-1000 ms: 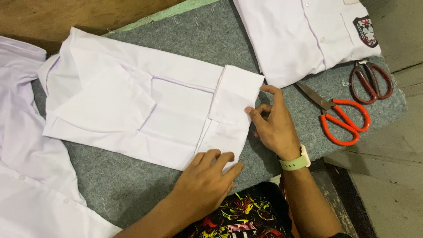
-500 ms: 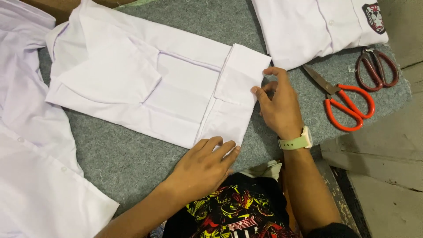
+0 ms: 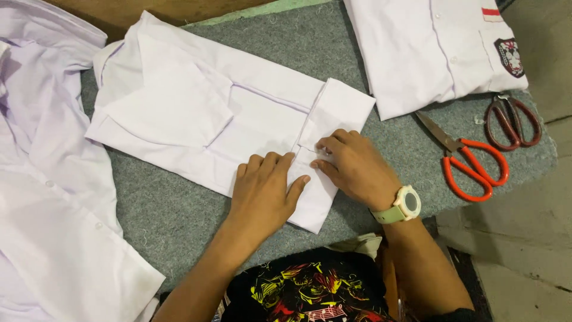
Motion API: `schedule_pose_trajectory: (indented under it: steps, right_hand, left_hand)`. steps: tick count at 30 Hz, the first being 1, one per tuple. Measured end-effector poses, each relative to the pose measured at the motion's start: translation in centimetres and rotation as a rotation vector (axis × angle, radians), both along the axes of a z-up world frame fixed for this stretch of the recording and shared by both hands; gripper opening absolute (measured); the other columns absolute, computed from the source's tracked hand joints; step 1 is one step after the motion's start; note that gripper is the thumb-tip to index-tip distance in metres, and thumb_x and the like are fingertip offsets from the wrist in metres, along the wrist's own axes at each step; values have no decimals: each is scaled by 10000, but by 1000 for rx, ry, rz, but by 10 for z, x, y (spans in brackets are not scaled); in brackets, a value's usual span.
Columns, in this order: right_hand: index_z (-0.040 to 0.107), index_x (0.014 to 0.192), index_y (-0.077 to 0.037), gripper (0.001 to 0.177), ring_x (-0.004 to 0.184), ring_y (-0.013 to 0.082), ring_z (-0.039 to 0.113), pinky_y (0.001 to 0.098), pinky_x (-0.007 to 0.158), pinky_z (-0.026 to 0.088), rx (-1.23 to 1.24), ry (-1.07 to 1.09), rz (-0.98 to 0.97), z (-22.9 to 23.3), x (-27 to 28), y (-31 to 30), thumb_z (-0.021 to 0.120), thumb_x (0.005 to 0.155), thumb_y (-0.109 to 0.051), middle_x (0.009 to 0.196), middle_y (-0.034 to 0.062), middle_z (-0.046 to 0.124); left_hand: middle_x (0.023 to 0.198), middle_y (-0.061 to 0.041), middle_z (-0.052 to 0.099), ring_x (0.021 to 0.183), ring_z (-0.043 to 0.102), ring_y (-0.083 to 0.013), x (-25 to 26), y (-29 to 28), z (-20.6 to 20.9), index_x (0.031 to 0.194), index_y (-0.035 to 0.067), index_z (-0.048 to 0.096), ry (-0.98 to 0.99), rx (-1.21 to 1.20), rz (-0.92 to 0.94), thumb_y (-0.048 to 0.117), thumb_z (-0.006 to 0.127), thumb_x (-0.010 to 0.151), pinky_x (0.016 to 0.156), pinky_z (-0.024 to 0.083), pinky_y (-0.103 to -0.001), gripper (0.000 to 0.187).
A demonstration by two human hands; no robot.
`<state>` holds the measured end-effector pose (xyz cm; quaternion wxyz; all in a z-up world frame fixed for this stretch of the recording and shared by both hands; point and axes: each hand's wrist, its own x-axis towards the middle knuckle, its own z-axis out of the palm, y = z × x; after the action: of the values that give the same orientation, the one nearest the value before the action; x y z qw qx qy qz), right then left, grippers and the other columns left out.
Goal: Folding a white long-sleeved shirt into a neat rectangular shape on a padded work surface.
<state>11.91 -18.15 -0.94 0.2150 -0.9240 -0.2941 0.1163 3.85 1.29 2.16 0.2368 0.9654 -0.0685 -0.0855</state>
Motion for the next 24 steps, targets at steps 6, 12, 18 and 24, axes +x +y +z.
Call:
schedule_pose_trajectory:
  steps: [6, 12, 18, 24]
  right_hand:
    - [730, 1070, -81, 159, 980, 338, 695, 407, 782, 560, 51, 66, -19, 4, 0, -2, 671, 945, -159, 974, 108, 705]
    - [715, 1142, -98, 207, 972, 302, 678, 395, 797, 478, 137, 129, -93, -4, 0, -8, 612, 1008, -215, 916, 96, 722]
    - [743, 1151, -173, 219, 960, 251, 634, 381, 803, 419, 119, 144, -55, -13, -7, -12, 601, 1008, -260, 922, 38, 707]
    - [698, 1184, -142, 202, 874, 215, 638, 340, 757, 424, 188, -80, -119, -32, -13, -7, 658, 1000, -215, 858, 23, 663]
  left_hand:
    - [969, -146, 685, 990, 646, -382, 27, -8, -8, 1232, 19, 669, 63, -149, 64, 207, 567, 985, 868, 432, -482, 327]
    - [904, -169, 708, 929, 677, -408, 37, -6, -10, 1122, 58, 634, 147, -272, 147, 208, 519, 993, 852, 433, -477, 229]
    - [644, -110, 669, 626, 705, -311, 29, -11, -32, 996, 94, 571, -268, -233, 73, 134, 582, 955, 586, 503, -406, 58]
    - [508, -15, 589, 453, 616, -180, 36, -11, -41, 961, 104, 619, -449, 52, 75, 212, 546, 1034, 491, 465, -314, 149]
